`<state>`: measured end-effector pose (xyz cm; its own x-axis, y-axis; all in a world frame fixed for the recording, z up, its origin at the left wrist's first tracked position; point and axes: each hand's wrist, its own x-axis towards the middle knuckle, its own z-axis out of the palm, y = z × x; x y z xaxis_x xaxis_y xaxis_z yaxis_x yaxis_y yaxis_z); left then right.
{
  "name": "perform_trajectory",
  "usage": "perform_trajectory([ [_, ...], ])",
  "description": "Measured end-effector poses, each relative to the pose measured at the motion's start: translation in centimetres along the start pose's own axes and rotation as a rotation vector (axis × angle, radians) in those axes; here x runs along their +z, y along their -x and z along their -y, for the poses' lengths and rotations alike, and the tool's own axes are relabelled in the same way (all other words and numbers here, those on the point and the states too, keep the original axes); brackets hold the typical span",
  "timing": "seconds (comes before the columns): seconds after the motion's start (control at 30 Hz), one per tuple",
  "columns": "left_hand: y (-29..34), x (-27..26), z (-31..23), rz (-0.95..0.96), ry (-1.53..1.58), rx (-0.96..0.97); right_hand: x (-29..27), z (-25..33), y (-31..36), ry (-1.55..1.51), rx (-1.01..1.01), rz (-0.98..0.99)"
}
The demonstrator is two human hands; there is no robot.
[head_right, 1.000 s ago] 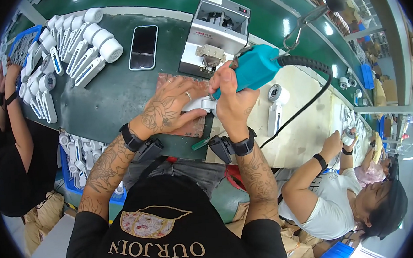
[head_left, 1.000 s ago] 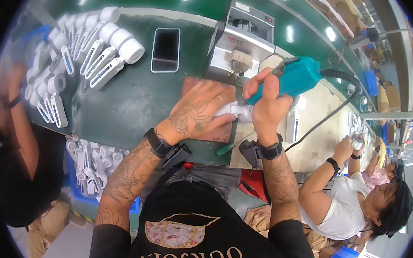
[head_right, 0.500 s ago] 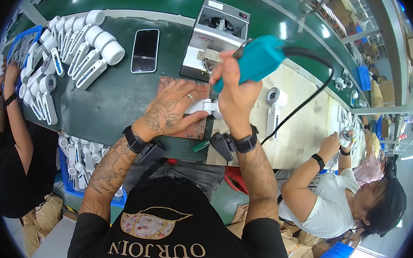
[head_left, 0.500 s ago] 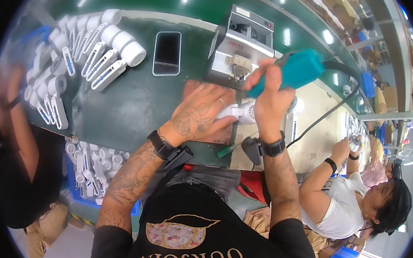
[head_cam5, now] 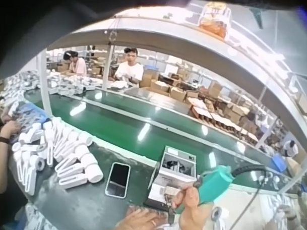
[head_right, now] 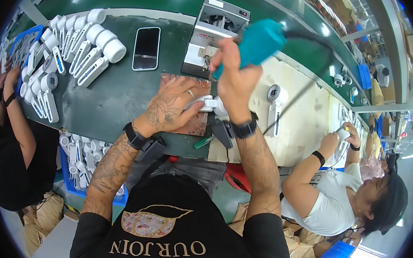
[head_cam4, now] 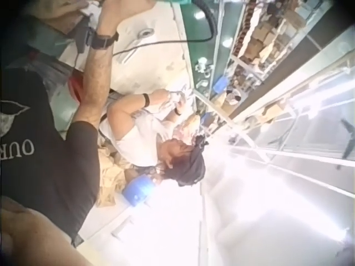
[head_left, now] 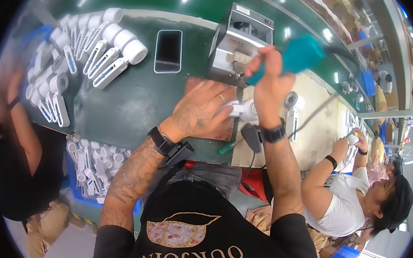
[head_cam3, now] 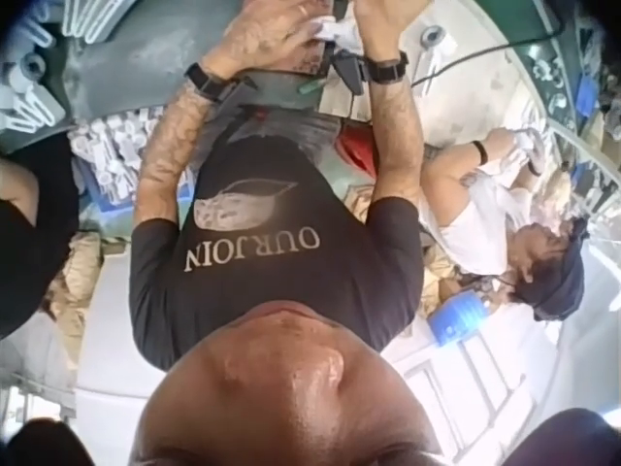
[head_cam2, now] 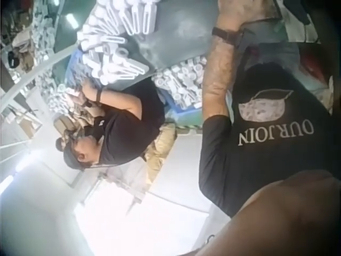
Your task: The person picks up a fan, uses a power screwdriver on it, and sets it aside. They then pick up another fan, use a screwdriver to pry open the handle, snap a cover onto it, and use the power screwdriver on it before setting it aside.
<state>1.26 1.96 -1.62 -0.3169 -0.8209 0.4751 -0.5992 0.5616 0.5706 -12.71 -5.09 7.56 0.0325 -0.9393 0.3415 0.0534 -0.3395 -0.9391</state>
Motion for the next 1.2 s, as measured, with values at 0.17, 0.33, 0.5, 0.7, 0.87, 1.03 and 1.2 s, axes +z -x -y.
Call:
perform_trajectory([
  [0.17, -1.0, -0.2, -0.4, 0.045, 0.033, -0.013, -3.5, 1.3, 4.1, -0.140, -0.006, 0.020],
  [0.33, -1.0, -0.5, -0.4, 0.103, 0.042, -0.037, -3.7, 0.7, 5.2, -0.106, 0.014, 0.010],
  [0.5, -0.8, -0.6, -0.8, 0.106, 0.000, -0.045, -3.9, -0.2, 5.7, -0.144, 0.038, 0.018],
  [0.7, -0.7, -0.6, -1.2, 0.099, -0.016, -0.036, -3.7, -1.1, 6.3, -0.151, -0.007, 0.038],
  [0.87, -1.3, -0.1, -1.0, 0.119, -0.023, -0.030, -4.0, -1.4, 5.8, -0.143, -0.006, 0.028],
  [1.03, -0.3, -1.4, -0.4, 0.015, -0.072, 0.017, -1.9, -1.9, 5.9, -0.174, -0.006, -0.001],
  [1.2, -0.4, -2.4, -3.7, 0.067, -0.238, 0.094, -6.1, -0.4, 7.9, -0.406, 0.071, -0.153],
])
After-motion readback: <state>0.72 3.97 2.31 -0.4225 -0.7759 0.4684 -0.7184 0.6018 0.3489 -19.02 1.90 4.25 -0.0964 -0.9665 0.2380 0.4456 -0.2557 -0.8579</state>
